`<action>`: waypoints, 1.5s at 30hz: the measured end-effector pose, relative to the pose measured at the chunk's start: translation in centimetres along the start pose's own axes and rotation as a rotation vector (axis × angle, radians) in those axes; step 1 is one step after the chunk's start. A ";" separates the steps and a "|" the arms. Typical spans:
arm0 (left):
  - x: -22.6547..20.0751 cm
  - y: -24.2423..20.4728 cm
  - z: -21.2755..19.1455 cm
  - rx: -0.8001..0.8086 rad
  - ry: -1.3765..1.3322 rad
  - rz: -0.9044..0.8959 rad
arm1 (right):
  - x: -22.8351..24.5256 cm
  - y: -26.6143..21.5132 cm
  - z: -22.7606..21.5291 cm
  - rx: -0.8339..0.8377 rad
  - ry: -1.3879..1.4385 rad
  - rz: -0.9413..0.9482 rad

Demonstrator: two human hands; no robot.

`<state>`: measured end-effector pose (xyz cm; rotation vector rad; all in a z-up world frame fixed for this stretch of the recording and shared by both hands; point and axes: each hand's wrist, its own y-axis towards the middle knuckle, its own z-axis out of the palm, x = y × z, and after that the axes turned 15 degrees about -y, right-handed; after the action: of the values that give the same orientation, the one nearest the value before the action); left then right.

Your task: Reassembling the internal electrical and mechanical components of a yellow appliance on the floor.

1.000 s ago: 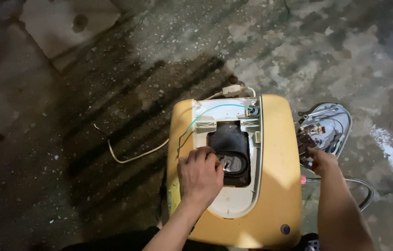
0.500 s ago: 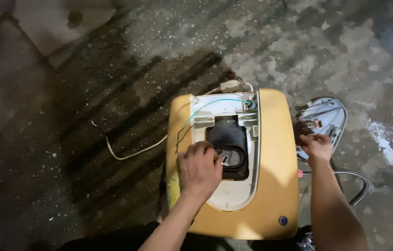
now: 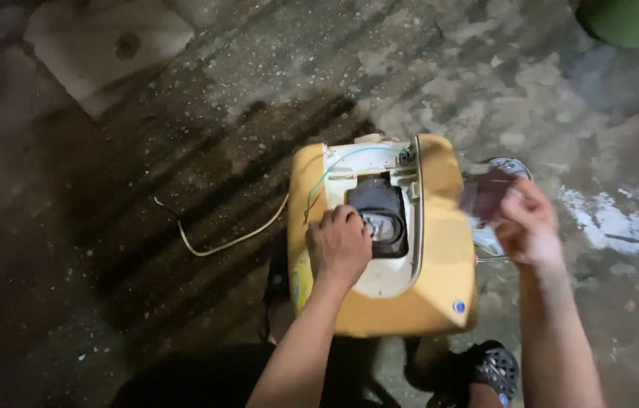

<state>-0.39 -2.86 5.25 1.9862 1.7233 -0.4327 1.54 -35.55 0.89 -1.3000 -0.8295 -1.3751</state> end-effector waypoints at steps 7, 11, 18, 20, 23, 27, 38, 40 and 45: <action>1.3 -0.2 1.7 -0.103 -0.044 0.072 | 3.1 -2.2 9.5 0.198 -0.266 0.005; 1.5 -0.1 2.5 -0.056 -0.031 0.043 | 3.8 -3.0 10.8 0.267 -0.373 0.075; 2.8 0.1 4.3 -0.202 -0.057 0.075 | 5.2 -4.3 13.2 0.346 -0.323 0.095; 1.6 -0.6 1.4 -0.124 -0.040 0.060 | 4.7 -4.6 12.3 0.350 -0.252 0.110; 3.2 -0.4 4.5 -0.110 -0.038 0.059 | 7.9 -6.5 14.5 0.309 -0.045 0.156; 4.4 0.6 7.1 -0.144 0.003 0.039 | 6.0 -5.3 12.8 0.195 0.269 0.191; 3.5 0.1 5.3 -0.115 0.002 0.065 | 5.5 -4.3 13.4 0.193 0.353 0.158; 3.9 0.2 6.0 -0.148 0.000 0.077 | 7.6 -5.5 14.6 0.204 0.384 0.186; 4.5 0.2 6.7 -0.223 -0.027 0.127 | 6.5 -5.0 14.0 0.246 0.461 0.134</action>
<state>0.95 -2.77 -2.72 1.9054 1.5449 -0.2129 1.20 -22.54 10.51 -0.7902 -0.5609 -1.3458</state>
